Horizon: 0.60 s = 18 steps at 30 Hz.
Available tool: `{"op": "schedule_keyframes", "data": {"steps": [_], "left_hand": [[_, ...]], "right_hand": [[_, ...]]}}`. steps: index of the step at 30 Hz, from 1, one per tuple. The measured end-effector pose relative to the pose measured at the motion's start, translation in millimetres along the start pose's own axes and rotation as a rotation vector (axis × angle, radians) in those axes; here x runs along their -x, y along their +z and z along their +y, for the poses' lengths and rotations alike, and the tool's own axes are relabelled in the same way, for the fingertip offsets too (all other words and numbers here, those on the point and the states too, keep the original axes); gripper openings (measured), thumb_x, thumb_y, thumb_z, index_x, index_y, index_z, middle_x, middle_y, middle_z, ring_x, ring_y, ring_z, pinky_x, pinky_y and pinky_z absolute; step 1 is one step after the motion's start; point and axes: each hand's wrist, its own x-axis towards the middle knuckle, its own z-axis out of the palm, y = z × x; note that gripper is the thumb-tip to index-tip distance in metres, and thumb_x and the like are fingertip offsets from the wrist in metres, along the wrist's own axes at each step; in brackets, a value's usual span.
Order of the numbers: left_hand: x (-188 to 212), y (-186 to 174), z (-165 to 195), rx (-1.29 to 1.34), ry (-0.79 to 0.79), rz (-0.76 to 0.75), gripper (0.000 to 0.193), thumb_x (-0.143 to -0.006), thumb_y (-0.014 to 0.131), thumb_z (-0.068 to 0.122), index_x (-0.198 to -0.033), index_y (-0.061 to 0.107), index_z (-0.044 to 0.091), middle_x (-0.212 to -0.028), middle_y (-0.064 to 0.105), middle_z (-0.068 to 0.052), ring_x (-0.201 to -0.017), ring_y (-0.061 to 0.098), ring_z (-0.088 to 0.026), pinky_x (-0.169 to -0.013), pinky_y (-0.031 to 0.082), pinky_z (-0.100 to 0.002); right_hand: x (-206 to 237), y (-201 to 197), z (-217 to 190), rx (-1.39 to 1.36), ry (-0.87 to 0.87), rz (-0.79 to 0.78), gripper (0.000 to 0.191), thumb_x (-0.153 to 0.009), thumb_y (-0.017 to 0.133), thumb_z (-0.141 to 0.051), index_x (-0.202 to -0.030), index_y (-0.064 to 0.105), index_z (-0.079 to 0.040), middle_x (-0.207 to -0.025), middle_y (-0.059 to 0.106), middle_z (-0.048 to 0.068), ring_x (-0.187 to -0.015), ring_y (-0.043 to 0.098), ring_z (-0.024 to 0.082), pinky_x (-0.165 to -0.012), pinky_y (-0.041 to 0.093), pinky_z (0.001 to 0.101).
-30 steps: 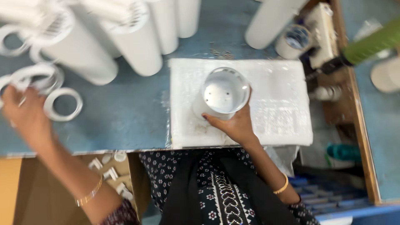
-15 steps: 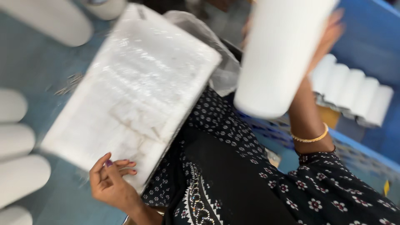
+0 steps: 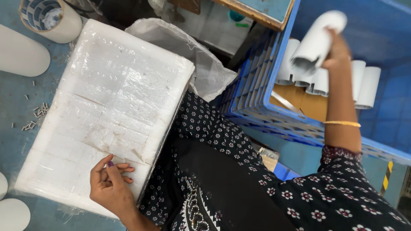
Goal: The person assembles white cylindrical plastic housings by securing a vented top piece with a screwdriver, inserting a circular ring into the base, and placing the finished units into a blue crate. The process is repeated for multiple units.
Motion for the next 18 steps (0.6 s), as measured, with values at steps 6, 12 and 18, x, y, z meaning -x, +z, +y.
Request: {"op": "schedule_keyframes", "data": {"steps": [6,12,18], "left_hand": [[3,2,5,-0.065,-0.043,0.01,0.018,-0.108,0.053,0.001,-0.12,0.065,-0.006,-0.085,0.07,-0.013,-0.068,0.066,-0.013,-0.052,0.045,-0.021],[4,1,5,-0.072,-0.05,0.029,0.018,-0.107,0.054,0.001,-0.119,0.065,-0.006,-0.084,0.07,-0.013,-0.067,0.066,-0.013,-0.053,0.044,-0.021],[2,-4,1,-0.057,-0.063,-0.002,0.017,-0.109,0.053,0.001,-0.12,0.064,-0.005,-0.085,0.07,-0.013,-0.067,0.065,-0.013,-0.053,0.043,-0.021]], "right_hand": [[-26,45,116,0.64,-0.025,0.216,0.043,-0.104,0.076,-0.033,-0.127,0.062,0.0,-0.114,0.069,0.018,-0.104,0.069,0.035,-0.093,0.057,0.0479],[-26,72,161,1.213,-0.343,0.403,0.043,-0.1,0.076,-0.034,-0.117,0.063,0.003,-0.102,0.069,0.023,-0.095,0.069,0.04,-0.083,0.056,0.0497],[-39,61,127,1.411,-0.492,0.314,0.044,-0.096,0.076,-0.035,-0.107,0.063,0.006,-0.09,0.069,0.027,-0.085,0.069,0.044,-0.074,0.056,0.0515]]}}
